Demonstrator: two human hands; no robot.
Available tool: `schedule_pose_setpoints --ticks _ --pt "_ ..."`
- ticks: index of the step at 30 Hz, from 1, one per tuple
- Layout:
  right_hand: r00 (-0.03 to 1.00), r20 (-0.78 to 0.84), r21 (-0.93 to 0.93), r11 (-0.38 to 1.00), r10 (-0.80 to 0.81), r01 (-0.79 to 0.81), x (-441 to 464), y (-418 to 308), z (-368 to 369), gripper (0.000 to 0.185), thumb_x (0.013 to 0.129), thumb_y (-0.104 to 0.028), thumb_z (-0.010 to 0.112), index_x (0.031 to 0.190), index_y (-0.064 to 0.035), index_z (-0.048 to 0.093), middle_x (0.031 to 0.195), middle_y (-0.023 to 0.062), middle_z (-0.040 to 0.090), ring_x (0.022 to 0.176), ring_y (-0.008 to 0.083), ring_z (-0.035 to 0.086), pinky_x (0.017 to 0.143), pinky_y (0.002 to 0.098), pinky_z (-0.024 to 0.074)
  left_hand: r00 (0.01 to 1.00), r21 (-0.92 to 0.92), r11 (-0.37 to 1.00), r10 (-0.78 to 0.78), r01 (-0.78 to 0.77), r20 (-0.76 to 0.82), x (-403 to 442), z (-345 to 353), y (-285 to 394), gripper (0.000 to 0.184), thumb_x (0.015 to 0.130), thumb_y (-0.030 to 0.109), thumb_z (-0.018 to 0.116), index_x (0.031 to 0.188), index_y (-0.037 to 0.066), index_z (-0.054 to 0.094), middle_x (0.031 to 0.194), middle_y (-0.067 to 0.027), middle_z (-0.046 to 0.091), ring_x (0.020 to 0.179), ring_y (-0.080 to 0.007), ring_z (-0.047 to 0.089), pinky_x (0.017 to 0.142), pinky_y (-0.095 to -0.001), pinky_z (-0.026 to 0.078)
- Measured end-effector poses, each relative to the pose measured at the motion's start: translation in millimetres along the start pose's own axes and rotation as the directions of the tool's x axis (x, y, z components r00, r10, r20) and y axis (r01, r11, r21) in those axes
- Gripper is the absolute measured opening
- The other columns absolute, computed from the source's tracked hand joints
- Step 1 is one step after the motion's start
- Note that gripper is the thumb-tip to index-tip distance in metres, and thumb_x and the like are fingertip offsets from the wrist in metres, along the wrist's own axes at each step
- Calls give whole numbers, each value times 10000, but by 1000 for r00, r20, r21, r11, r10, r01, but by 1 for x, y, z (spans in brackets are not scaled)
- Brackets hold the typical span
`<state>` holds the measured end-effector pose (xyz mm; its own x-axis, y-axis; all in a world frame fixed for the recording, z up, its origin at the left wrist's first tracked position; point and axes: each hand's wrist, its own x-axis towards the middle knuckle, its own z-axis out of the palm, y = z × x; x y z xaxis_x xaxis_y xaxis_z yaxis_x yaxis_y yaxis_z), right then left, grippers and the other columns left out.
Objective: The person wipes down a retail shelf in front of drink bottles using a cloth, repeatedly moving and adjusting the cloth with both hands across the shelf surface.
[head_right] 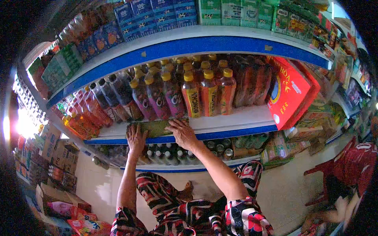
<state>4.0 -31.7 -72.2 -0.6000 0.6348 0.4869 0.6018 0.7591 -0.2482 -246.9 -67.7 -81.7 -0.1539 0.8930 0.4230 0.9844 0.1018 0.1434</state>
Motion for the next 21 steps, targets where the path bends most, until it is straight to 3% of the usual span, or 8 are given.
schedule_pose_setpoints --ticks 7,11,14,18,21 --pt "998 12 37 998 57 -58 -11 -6 -9 358 867 -66 465 1204 -125 569 1351 86 472 1292 268 385 1060 422 297 999 -17 1000 -3 3 -42 -6 4 10 583 907 434 471 1343 49 426 1409 -250 338 1285 -413 329 1041 -543 240" --pt "999 -37 0 1000 14 -14 -18 -2 -6 362 851 -88 486 1200 -128 576 1330 111 491 1260 278 417 1064 424 277 996 -6 1000 27 -28 -85 -12 11 10 586 912 438 458 1352 52 415 1416 -249 328 1292 -413 321 1047 -548 230" --pt "999 -44 -10 1000 16 -16 -17 -3 -4 364 850 -106 500 1208 -116 564 1331 123 488 1258 297 413 1063 434 273 994 15 1000 24 -23 -109 -13 9 17 564 915 403 473 1355 57 413 1403 -251 346 1286 -411 327 1046 -543 232" --pt "997 -22 -4 998 67 -67 -6 -13 7 364 840 -130 531 1199 -78 558 1330 136 482 1251 319 412 1060 450 269 970 11 986 164 -165 -182 -19 19 50 521 907 317 513 1345 50 422 1379 -255 375 1276 -408 337 1042 -532 243" --pt "997 -57 3 999 52 -52 -3 -12 7 386 818 -137 561 1190 -35 541 1316 142 486 1246 315 409 1059 449 270 980 -14 993 114 -118 -162 -22 19 78 504 905 287 497 1329 21 440 1384 -254 372 1284 -406 332 1045 -535 239"
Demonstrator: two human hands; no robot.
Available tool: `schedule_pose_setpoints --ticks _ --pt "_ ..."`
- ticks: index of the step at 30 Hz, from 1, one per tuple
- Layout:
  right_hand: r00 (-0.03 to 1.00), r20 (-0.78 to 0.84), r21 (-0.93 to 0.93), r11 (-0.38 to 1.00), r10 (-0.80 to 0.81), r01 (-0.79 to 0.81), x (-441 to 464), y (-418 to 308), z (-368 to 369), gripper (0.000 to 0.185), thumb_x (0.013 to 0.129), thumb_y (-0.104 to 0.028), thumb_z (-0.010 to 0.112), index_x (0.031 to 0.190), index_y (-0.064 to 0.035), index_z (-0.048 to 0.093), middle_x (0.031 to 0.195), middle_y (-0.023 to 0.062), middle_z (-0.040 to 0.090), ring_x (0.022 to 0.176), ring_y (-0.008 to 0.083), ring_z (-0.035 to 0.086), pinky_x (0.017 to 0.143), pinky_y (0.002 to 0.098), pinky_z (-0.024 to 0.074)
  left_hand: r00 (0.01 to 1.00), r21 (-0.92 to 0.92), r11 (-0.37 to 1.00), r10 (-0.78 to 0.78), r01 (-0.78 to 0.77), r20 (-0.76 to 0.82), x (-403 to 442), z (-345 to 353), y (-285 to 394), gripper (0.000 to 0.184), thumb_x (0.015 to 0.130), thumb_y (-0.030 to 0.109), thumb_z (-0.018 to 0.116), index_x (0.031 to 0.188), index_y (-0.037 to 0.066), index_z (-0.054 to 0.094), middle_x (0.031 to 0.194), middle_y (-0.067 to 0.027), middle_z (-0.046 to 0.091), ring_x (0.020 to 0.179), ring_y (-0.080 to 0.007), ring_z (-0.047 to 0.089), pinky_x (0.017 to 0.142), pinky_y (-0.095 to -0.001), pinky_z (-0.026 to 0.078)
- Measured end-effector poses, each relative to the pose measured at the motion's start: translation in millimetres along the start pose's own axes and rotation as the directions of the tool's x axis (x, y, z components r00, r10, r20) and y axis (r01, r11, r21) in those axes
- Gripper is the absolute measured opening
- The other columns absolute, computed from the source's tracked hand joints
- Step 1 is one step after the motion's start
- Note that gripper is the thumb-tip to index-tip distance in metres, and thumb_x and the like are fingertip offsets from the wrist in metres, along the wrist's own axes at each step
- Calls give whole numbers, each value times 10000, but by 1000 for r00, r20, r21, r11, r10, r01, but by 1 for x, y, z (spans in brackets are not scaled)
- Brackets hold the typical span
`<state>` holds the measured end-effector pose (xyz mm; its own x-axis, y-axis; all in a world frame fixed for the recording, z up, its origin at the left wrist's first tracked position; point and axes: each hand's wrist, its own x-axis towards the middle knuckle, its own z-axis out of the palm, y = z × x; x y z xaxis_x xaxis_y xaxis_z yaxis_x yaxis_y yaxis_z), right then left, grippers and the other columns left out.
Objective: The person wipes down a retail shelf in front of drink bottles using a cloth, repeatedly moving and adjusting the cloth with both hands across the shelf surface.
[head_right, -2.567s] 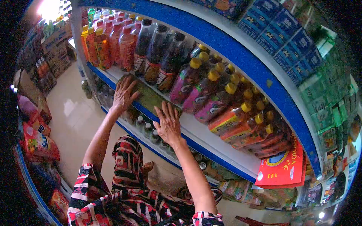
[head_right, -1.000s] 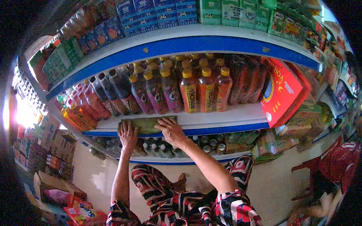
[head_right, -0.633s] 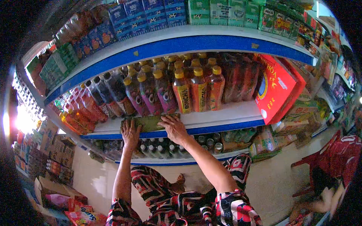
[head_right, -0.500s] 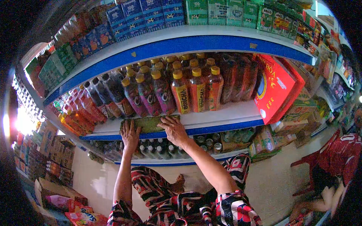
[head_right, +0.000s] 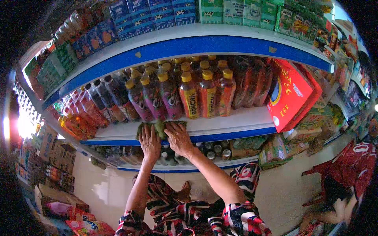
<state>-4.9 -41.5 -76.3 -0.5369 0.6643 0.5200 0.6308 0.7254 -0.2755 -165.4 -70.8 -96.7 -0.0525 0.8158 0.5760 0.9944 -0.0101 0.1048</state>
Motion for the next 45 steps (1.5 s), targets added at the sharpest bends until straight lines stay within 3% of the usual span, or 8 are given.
schedule_pose_setpoints --ticks 10,15,20,25,28,31,39,45 --pt "997 44 -35 998 -56 57 -10 17 -8 411 813 -100 548 1223 -85 531 1333 115 473 1265 285 394 1079 423 265 999 -131 991 44 -41 27 7 -20 -31 480 868 308 566 1301 109 505 1362 -186 430 1279 -355 366 1055 -489 251" --pt "996 38 -29 997 -76 77 -19 30 -26 382 838 -83 518 1217 -116 550 1356 106 455 1273 288 389 1085 429 263 990 -173 982 -49 72 136 7 -29 -69 464 906 340 510 1321 135 483 1406 -162 394 1297 -341 352 1066 -525 228" --pt "998 27 -58 996 -65 66 -17 27 -25 357 850 -113 516 1204 -117 562 1356 104 457 1270 289 393 1081 440 264 992 -42 997 -55 60 111 4 -22 -66 478 923 360 476 1362 173 438 1435 -142 361 1321 -333 325 1076 -569 177" --pt "1000 20 -60 998 -20 21 -14 17 -15 361 849 -173 541 1201 -96 558 1325 120 483 1266 297 396 1074 445 266 998 36 998 -49 48 29 6 -10 -43 466 914 341 490 1319 110 486 1359 -216 431 1267 -371 388 1064 -577 198" --pt "1000 30 -50 999 2 -1 -4 10 -1 382 843 -196 554 1195 -48 537 1299 148 494 1252 312 404 1069 442 268 987 -63 990 118 -125 -107 3 -3 -1 435 898 262 491 1272 41 509 1310 -257 459 1230 -395 419 1058 -554 229" --pt "997 -62 -7 999 -37 37 0 11 4 402 830 -192 564 1172 10 508 1262 194 501 1214 329 423 1055 445 278 998 -71 996 53 -56 -37 5 -6 14 451 886 233 491 1278 11 488 1330 -262 432 1251 -393 391 1064 -517 243" --pt "998 -17 -29 998 -56 56 -3 11 -3 433 834 -213 571 1207 -2 507 1280 157 500 1243 315 403 1056 449 281 991 -86 991 99 -106 -87 3 -5 8 451 879 242 503 1261 3 504 1334 -260 430 1234 -392 408 1066 -517 242" --pt "998 49 -36 999 -34 36 -15 18 -24 418 845 -230 572 1211 -35 526 1320 132 482 1268 290 391 1078 436 264 995 -153 984 96 -90 28 2 -15 1 466 918 274 475 1335 68 447 1377 -231 400 1297 -382 346 1087 -506 216"
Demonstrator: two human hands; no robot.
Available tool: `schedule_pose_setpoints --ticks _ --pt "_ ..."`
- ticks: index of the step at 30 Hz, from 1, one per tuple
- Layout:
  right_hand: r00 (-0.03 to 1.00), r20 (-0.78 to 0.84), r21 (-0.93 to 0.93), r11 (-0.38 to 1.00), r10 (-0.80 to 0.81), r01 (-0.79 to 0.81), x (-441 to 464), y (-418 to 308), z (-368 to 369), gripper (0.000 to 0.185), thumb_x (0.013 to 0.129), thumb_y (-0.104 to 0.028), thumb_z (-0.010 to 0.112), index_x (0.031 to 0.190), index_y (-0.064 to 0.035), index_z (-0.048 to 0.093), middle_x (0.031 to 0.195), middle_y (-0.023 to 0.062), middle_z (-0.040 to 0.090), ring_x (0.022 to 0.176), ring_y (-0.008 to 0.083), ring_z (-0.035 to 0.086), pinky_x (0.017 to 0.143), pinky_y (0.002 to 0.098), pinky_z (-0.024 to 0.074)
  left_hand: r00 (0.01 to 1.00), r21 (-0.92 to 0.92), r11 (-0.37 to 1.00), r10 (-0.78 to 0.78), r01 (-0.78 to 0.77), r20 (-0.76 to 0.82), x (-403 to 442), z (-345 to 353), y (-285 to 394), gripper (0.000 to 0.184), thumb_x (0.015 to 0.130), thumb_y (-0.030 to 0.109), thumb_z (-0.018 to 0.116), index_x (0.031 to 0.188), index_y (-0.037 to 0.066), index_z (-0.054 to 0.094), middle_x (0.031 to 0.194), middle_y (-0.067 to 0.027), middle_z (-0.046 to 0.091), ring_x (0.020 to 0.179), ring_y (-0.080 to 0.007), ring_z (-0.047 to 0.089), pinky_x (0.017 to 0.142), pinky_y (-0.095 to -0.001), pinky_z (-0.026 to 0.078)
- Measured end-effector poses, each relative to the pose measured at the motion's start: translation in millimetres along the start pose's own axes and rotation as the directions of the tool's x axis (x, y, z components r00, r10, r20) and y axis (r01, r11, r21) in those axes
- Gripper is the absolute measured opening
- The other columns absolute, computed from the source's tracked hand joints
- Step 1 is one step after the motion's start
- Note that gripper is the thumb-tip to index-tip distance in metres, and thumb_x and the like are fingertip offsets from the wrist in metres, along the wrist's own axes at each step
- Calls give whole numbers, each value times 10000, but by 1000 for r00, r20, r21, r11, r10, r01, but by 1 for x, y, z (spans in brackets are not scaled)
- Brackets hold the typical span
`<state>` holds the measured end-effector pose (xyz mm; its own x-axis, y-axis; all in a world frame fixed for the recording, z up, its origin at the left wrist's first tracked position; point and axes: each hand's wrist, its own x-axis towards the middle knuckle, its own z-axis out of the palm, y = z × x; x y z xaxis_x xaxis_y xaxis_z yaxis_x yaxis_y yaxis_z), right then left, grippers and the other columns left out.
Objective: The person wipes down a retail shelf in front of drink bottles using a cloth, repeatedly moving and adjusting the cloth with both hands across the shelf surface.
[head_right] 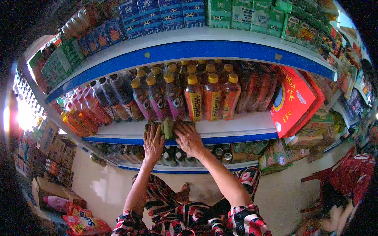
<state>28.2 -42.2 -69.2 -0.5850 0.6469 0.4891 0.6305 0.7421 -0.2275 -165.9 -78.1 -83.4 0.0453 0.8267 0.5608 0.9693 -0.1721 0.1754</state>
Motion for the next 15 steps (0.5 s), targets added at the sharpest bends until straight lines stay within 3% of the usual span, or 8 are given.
schedule_pose_setpoints --ticks 3,15 --pt "1000 -4 -21 1000 23 -23 -15 12 -17 374 855 -213 562 1200 -69 546 1342 126 468 1284 287 381 1083 439 260 997 -10 1000 -8 9 74 0 -10 -8 480 925 298 477 1357 95 431 1394 -217 389 1305 -376 340 1086 -512 210" --pt "994 -17 -30 993 112 -113 -31 23 -23 418 860 -255 558 1251 -112 525 1369 126 449 1289 301 372 1072 469 255 997 52 996 -71 69 29 1 -5 -14 473 924 344 482 1311 72 487 1394 -223 388 1310 -365 340 1093 -543 159"
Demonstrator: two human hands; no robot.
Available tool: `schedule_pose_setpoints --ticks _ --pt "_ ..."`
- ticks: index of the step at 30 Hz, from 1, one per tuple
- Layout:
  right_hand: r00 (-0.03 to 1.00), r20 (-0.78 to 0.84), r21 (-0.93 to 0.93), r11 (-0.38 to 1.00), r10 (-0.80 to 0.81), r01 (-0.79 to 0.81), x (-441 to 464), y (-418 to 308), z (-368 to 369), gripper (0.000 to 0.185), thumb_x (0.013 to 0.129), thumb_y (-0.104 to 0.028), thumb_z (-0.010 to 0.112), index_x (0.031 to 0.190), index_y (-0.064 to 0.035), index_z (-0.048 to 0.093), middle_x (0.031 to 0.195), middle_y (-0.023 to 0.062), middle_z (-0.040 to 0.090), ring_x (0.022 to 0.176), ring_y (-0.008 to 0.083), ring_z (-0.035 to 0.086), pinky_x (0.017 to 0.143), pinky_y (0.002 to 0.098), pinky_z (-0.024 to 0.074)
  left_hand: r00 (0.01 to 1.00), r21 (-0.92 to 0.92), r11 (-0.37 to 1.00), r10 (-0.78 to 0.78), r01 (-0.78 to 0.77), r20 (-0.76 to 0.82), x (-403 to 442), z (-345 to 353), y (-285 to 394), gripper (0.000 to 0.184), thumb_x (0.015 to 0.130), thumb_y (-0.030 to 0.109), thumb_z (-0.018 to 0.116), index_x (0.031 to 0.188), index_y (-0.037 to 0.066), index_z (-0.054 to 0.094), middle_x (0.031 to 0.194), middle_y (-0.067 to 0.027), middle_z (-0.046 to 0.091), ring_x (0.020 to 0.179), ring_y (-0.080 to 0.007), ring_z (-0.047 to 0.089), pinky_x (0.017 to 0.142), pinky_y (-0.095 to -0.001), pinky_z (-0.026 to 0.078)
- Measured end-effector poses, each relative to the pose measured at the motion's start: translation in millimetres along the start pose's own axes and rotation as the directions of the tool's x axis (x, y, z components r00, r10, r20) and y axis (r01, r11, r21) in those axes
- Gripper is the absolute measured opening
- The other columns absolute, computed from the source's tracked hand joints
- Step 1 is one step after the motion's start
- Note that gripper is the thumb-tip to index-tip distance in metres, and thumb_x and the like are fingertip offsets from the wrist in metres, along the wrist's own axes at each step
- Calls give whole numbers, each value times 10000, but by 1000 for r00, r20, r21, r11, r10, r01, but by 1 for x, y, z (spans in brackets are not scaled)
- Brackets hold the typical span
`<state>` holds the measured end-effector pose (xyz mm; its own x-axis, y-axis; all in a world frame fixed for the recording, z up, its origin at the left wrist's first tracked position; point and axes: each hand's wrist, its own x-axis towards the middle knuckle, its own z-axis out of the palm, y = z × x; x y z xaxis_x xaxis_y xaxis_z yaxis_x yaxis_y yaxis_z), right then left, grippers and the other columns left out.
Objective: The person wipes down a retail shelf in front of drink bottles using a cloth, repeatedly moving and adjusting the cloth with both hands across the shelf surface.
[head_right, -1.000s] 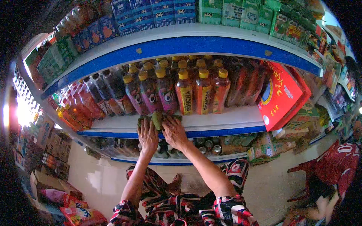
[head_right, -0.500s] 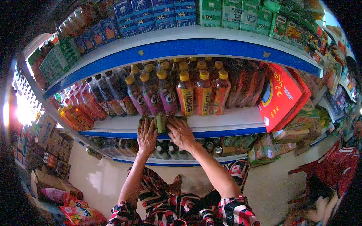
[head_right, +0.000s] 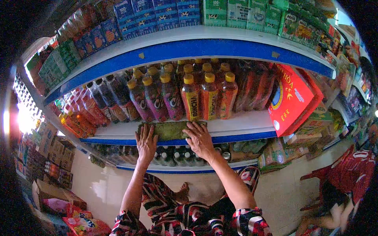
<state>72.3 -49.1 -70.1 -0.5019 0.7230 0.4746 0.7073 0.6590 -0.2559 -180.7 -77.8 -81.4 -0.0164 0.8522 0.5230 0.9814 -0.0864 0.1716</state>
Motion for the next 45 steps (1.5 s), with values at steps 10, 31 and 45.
schedule_pose_setpoints --ticks 10,31,45 --pt "997 -75 62 998 9 -5 11 -19 11 502 881 -343 510 1252 -6 485 1346 159 459 1286 312 363 1081 462 230 990 -74 989 120 -126 -78 0 12 71 450 870 244 527 1253 10 510 1322 -272 443 1243 -408 406 1058 -544 236" --pt "998 30 -1 998 61 -61 -24 24 -30 357 902 -252 520 1238 -134 533 1404 89 411 1343 271 306 1107 459 214 997 -55 995 79 -80 -15 3 5 32 483 893 311 522 1288 35 501 1353 -255 423 1268 -396 389 1088 -557 163" --pt "995 -93 37 999 22 -19 -6 2 -5 553 848 -332 574 1271 6 463 1309 177 481 1260 337 386 1082 472 242 979 -129 974 177 -189 -99 0 19 97 433 835 225 566 1198 -10 536 1303 -272 457 1234 -434 400 1074 -525 242"
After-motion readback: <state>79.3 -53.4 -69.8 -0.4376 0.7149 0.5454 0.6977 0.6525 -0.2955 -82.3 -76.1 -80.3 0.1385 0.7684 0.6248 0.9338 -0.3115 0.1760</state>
